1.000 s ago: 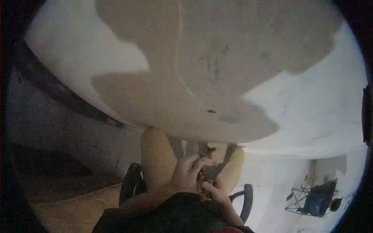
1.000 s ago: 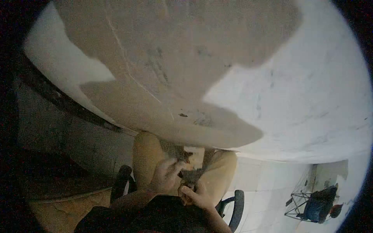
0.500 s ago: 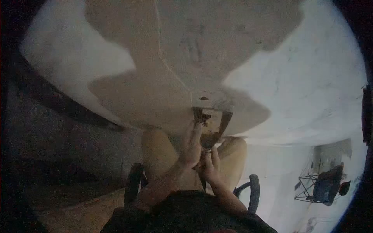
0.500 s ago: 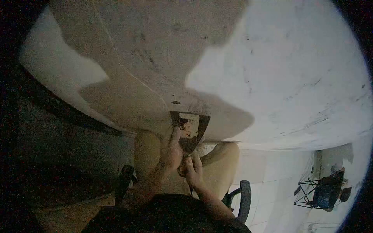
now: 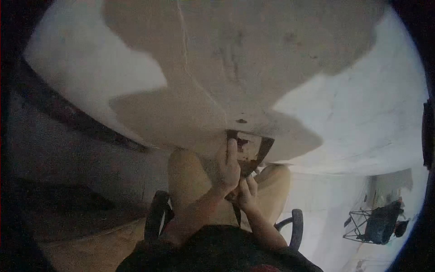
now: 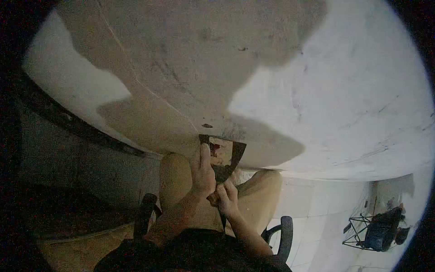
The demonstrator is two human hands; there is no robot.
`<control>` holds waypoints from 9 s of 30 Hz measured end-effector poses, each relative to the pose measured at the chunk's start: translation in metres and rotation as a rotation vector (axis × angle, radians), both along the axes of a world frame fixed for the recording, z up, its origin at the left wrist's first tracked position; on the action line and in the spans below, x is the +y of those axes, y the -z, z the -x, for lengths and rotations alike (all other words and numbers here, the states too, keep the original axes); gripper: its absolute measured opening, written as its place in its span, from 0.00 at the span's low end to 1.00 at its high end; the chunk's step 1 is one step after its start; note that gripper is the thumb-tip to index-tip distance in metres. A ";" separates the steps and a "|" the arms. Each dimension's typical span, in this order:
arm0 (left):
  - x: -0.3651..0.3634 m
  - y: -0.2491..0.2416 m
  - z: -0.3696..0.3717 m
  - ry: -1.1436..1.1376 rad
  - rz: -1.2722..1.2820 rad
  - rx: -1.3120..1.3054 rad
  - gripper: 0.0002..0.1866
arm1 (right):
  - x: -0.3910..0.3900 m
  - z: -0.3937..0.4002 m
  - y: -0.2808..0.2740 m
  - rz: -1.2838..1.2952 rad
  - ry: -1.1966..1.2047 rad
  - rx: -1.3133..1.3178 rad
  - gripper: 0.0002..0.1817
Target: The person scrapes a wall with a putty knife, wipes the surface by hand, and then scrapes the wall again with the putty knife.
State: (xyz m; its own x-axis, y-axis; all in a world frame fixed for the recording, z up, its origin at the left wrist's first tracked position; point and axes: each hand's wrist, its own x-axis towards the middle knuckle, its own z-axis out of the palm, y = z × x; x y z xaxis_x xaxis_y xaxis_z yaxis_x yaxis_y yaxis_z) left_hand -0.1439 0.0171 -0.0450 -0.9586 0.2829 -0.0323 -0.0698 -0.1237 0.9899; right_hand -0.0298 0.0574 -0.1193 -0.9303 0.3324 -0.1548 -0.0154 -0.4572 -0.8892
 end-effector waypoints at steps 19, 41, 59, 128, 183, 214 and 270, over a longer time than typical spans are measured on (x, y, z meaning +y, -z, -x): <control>-0.015 0.004 0.006 0.070 0.057 -0.064 0.21 | -0.010 0.005 -0.016 -0.376 0.065 -0.082 0.14; -0.012 0.037 -0.004 -0.043 0.081 0.130 0.19 | 0.006 0.005 0.063 -0.870 0.118 0.196 0.17; -0.016 -0.006 0.013 0.030 0.068 -0.021 0.20 | -0.019 0.028 -0.015 -0.064 0.092 0.227 0.20; -0.018 -0.035 0.007 -0.038 -0.142 -0.178 0.23 | -0.032 0.009 -0.033 -0.428 0.172 0.059 0.17; -0.009 -0.067 0.005 0.041 -0.561 -0.399 0.26 | -0.010 -0.001 -0.101 -0.005 0.004 0.174 0.34; 0.023 -0.058 0.026 0.003 -0.511 -0.329 0.23 | 0.019 0.016 -0.069 0.179 -0.034 0.302 0.27; -0.071 -0.128 0.013 0.103 -0.400 -0.394 0.33 | -0.069 0.010 -0.161 -0.304 -0.004 0.120 0.27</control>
